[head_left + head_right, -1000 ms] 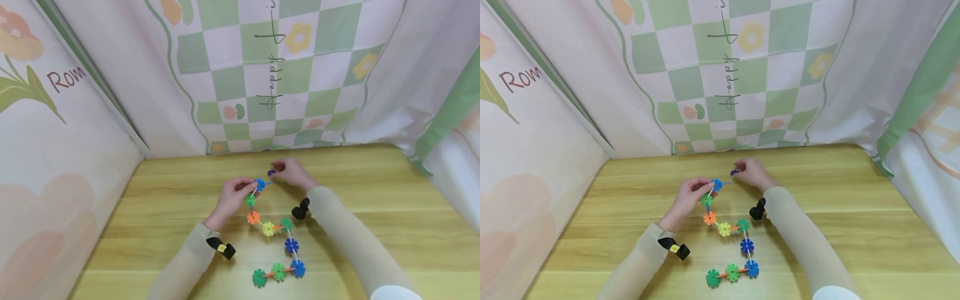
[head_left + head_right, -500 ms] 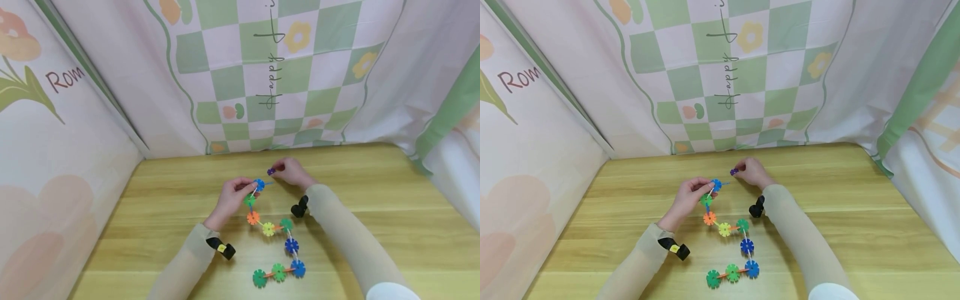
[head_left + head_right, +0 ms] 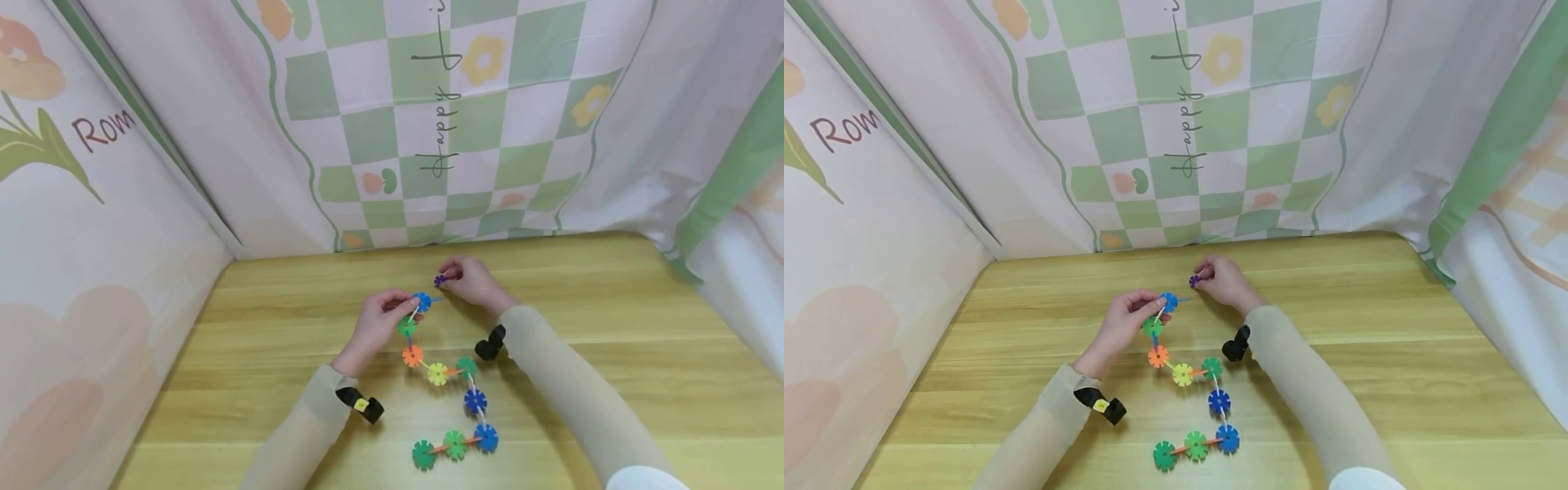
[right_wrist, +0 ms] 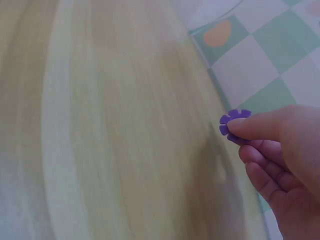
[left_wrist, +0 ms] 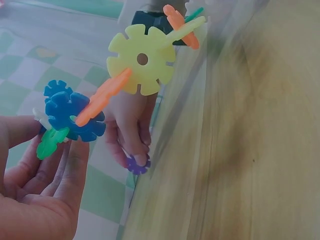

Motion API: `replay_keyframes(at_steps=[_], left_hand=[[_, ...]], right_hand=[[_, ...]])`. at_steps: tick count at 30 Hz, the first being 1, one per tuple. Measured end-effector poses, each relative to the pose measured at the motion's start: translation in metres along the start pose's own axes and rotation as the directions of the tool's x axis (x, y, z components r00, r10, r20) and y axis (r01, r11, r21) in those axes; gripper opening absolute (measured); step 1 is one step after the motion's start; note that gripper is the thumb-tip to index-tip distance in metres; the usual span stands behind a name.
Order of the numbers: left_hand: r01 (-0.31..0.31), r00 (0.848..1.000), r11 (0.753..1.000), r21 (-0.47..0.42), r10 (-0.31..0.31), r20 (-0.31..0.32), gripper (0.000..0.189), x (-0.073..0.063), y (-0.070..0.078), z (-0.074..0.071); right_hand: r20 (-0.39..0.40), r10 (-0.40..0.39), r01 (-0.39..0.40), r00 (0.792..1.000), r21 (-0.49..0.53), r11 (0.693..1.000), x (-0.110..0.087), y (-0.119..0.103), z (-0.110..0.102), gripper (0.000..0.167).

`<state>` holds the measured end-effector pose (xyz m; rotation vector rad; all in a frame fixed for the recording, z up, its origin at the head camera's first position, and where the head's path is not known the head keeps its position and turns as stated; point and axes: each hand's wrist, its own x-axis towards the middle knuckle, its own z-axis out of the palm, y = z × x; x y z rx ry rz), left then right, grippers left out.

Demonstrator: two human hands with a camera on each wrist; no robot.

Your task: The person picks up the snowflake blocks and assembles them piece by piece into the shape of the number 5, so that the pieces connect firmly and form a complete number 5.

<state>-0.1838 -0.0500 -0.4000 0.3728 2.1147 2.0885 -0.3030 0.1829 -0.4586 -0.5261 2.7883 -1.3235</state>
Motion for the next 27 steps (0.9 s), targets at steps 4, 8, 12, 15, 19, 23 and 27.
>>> replay_keyframes(at_steps=[4, 8, 12, 15, 19, 23, 27], left_hand=[[0.009, 1.000, 1.000, -0.011, -0.009, 0.000, 0.018, 0.000, 0.001, 0.001], [0.005, 1.000, 1.000, -0.016, -0.005, 0.004, 0.018, -0.001, 0.002, 0.001], [-0.001, 1.000, 1.000, -0.007, 0.001, 0.006, 0.019, 0.002, -0.006, 0.000], [-0.007, 1.000, 1.000, -0.007, 0.007, 0.007, 0.021, 0.008, -0.019, -0.003], [-0.012, 1.000, 1.000, -0.011, 0.012, 0.009, 0.023, 0.011, -0.028, -0.005], [-0.010, 1.000, 1.000, -0.008, 0.010, 0.009, 0.021, 0.011, -0.028, -0.005], [-0.009, 1.000, 1.000, -0.004, 0.009, 0.009, 0.020, 0.011, -0.027, -0.005]], right_hand=[[-0.001, -0.020, 0.020, 1.000, 0.022, 1.000, -0.007, -0.008, -0.004, 0.014], [-0.006, -0.038, 0.038, 0.999, 0.053, 0.998, -0.014, -0.015, -0.010, 0.014], [-0.029, -0.065, 0.068, 0.997, 0.078, 0.995, -0.023, -0.023, -0.016, 0.014], [-0.045, -0.074, 0.079, 0.996, 0.104, 0.992, -0.030, -0.032, -0.020, 0.014], [-0.056, -0.073, 0.081, 0.996, 0.154, 0.985, -0.039, -0.042, -0.026, 0.015], [-0.074, -0.066, 0.079, 0.995, 0.183, 0.980, -0.050, -0.052, -0.032, 0.016], [-0.086, -0.027, 0.044, 0.996, 0.199, 0.979, -0.060, -0.061, -0.038, 0.019]])
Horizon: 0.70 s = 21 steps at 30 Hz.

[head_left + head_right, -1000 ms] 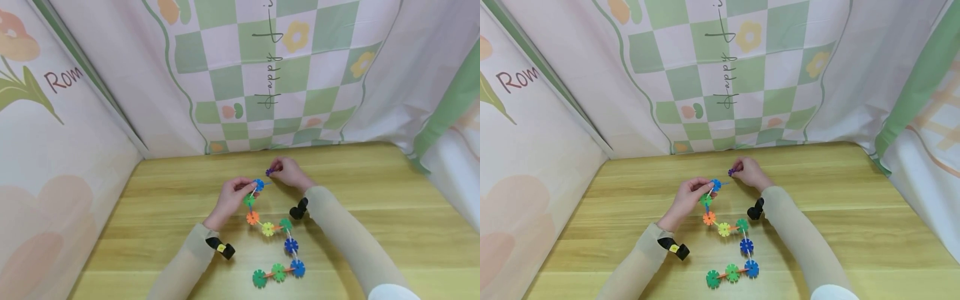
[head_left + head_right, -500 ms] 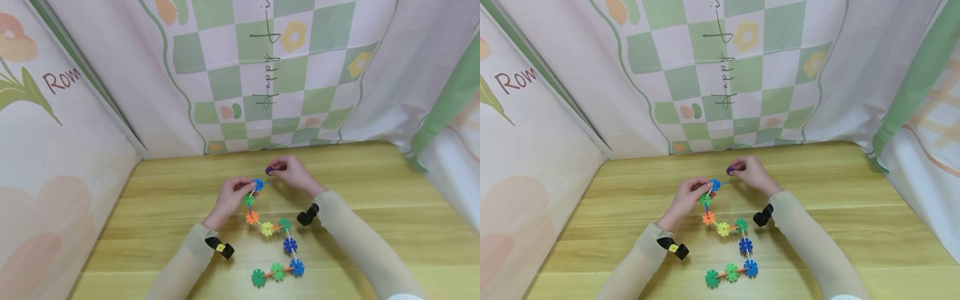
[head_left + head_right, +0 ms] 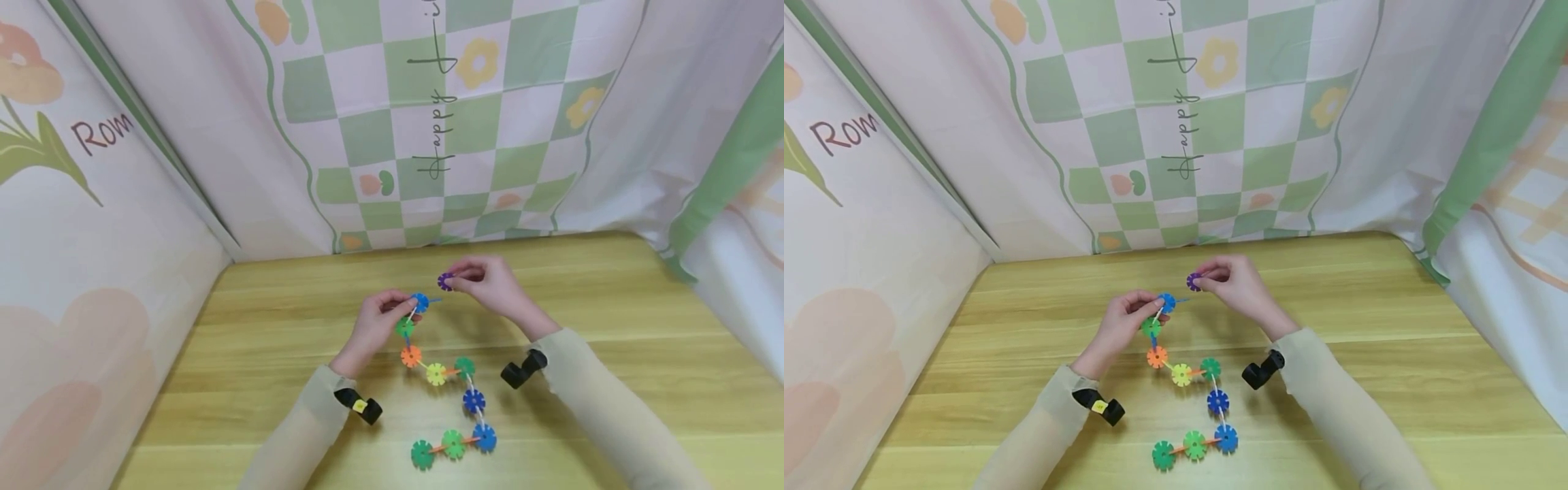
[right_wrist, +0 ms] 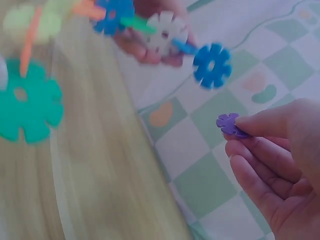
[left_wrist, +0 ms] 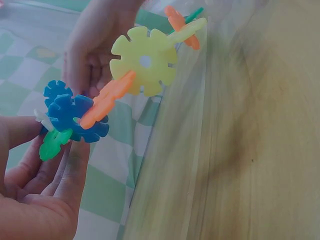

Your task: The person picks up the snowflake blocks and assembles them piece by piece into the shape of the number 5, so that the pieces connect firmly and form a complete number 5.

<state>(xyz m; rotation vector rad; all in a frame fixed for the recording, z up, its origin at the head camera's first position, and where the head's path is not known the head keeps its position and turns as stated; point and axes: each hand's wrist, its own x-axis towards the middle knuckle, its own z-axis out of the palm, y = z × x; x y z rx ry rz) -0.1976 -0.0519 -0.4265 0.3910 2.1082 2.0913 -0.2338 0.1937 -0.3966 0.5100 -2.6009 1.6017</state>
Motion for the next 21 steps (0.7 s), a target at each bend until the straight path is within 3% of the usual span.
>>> replay_keyframes(at_steps=[5, 12, 21], left_hand=[[-0.003, 1.000, 1.000, 0.015, 0.003, -0.008, 0.020, 0.000, -0.002, 0.000], [-0.004, 1.000, 1.000, 0.017, 0.005, -0.013, 0.020, 0.001, -0.003, -0.001], [-0.003, 1.000, 1.000, 0.016, 0.003, -0.003, 0.022, 0.000, -0.001, -0.001]], right_hand=[[-0.010, 0.060, -0.059, 0.998, 0.021, 0.998, -0.011, -0.010, -0.003, 0.018], [-0.028, 0.112, -0.108, 0.993, 0.127, 0.986, -0.025, -0.016, -0.001, 0.018], [-0.027, 0.115, -0.107, 0.993, 0.210, 0.972, -0.032, -0.010, 0.005, 0.020]])
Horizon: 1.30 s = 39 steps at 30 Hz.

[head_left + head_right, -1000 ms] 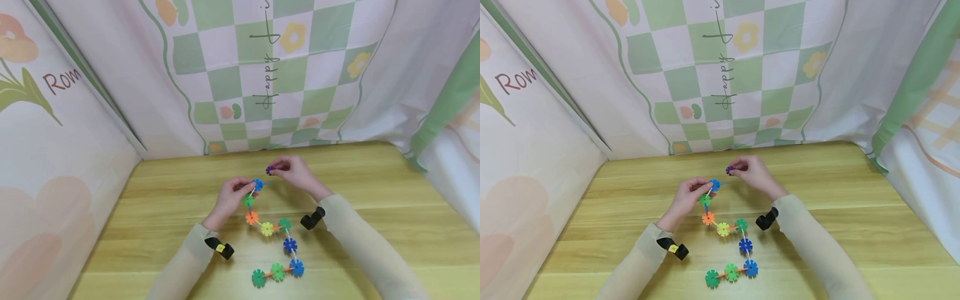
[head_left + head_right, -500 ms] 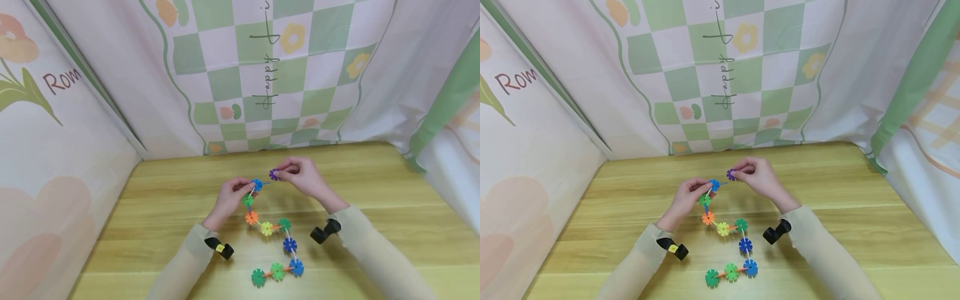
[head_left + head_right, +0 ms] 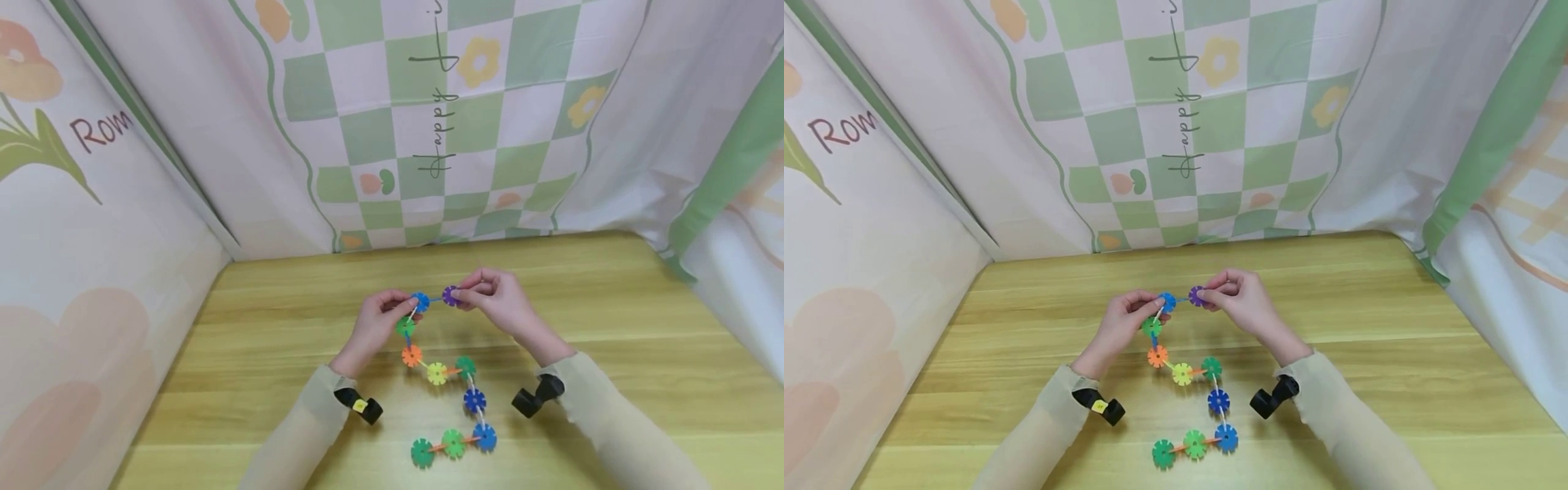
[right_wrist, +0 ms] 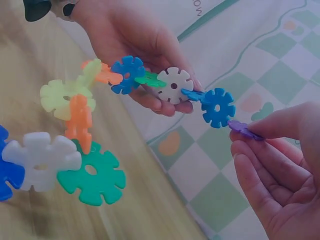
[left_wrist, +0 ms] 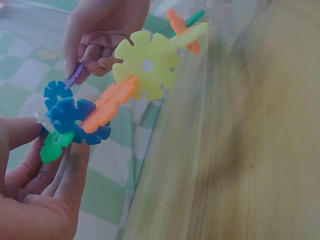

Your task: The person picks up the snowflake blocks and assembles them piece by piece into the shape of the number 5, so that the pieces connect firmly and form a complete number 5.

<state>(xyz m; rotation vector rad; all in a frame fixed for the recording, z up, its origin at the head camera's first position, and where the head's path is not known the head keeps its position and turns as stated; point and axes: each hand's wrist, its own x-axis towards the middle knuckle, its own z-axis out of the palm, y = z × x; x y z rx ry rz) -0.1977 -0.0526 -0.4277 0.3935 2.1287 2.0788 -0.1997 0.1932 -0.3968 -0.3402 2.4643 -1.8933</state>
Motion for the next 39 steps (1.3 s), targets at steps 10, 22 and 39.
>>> replay_keyframes(at_steps=[10, 22, 39], left_hand=[[-0.022, 1.000, 1.000, 0.009, 0.023, -0.002, 0.022, 0.000, 0.001, 0.002], [-0.033, 0.999, 0.999, -0.026, 0.032, -0.038, 0.021, 0.002, 0.002, 0.007], [0.002, 0.997, 0.996, -0.092, -0.008, -0.071, 0.026, 0.003, 0.001, 0.008]], right_hand=[[-0.007, 0.001, -0.001, 1.000, 0.038, 0.999, -0.002, 0.005, 0.004, 0.022], [-0.032, 0.045, -0.042, 0.998, 0.091, 0.995, -0.007, 0.007, 0.009, 0.025], [-0.109, 0.062, -0.040, 0.992, 0.187, 0.982, -0.012, 0.004, 0.022, 0.023]])
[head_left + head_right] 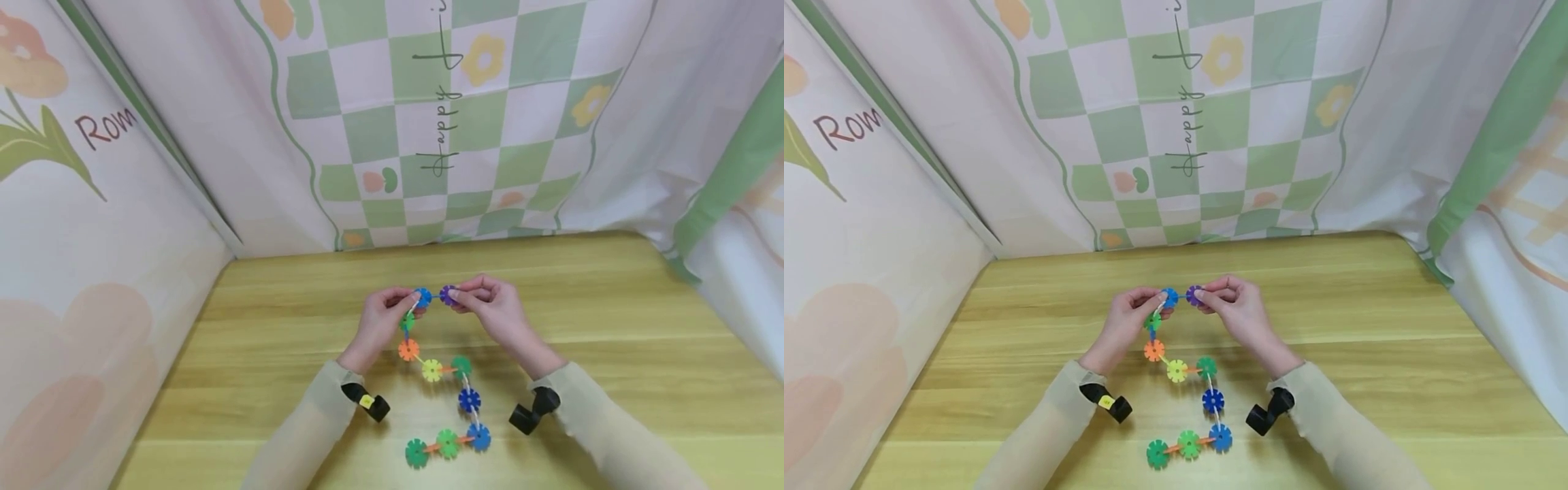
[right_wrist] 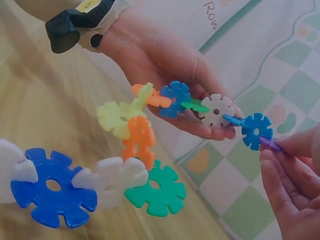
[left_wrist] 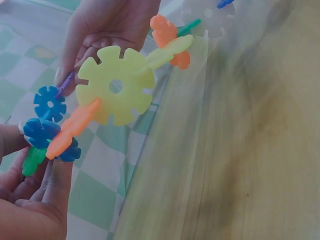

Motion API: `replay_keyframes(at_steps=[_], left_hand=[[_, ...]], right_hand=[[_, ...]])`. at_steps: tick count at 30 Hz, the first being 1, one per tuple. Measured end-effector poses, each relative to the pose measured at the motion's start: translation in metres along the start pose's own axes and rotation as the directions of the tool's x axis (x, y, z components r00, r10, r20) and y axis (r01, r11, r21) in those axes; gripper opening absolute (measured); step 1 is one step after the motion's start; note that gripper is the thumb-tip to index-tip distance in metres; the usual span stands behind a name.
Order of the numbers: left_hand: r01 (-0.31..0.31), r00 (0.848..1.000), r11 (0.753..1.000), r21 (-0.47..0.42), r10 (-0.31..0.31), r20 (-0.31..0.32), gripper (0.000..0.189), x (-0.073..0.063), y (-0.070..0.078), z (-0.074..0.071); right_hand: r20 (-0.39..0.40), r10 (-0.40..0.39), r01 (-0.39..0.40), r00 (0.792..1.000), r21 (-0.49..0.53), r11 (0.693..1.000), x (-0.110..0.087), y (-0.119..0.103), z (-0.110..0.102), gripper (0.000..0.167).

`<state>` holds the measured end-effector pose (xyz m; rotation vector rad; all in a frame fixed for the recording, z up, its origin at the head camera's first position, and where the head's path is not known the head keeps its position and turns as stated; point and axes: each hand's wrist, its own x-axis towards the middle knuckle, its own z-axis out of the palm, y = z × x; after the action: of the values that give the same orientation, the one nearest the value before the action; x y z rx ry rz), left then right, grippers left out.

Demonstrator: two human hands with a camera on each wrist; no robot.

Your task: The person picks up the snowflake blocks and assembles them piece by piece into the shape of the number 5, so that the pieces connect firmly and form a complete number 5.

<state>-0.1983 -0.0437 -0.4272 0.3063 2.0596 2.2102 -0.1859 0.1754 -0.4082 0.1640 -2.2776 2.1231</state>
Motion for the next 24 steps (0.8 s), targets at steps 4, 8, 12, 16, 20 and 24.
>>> replay_keyframes(at_steps=[4, 8, 12, 16, 20, 24], left_hand=[[0.013, 1.000, 1.000, -0.012, -0.013, 0.007, 0.024, 0.001, 0.001, -0.002], [0.025, 0.999, 1.000, -0.008, -0.025, 0.021, 0.025, 0.003, 0.002, -0.005], [0.032, 0.999, 0.999, 0.019, -0.032, 0.037, 0.030, 0.004, 0.002, -0.008], [0.032, 0.999, 0.998, 0.048, -0.033, 0.036, 0.032, 0.006, 0.003, -0.010], [0.025, 0.999, 0.998, 0.060, -0.027, 0.023, 0.032, 0.011, 0.005, -0.013], [0.033, 0.999, 0.997, 0.076, -0.034, 0.012, 0.031, 0.017, 0.006, -0.018]], right_hand=[[-0.004, -0.001, 0.001, 1.000, 0.004, 1.000, 0.002, 0.002, 0.001, 0.025], [-0.009, -0.006, 0.007, 1.000, 0.012, 1.000, 0.005, 0.004, 0.001, 0.025], [-0.013, -0.012, 0.013, 1.000, 0.009, 1.000, 0.009, 0.003, 0.000, 0.024], [-0.014, -0.002, 0.002, 1.000, 0.007, 1.000, 0.013, 0.002, 0.000, 0.025], [-0.009, -0.001, 0.001, 1.000, 0.023, 1.000, 0.017, 0.000, -0.001, 0.029], [-0.025, -0.049, 0.050, 0.998, 0.036, 0.998, 0.016, -0.001, -0.005, 0.037]])
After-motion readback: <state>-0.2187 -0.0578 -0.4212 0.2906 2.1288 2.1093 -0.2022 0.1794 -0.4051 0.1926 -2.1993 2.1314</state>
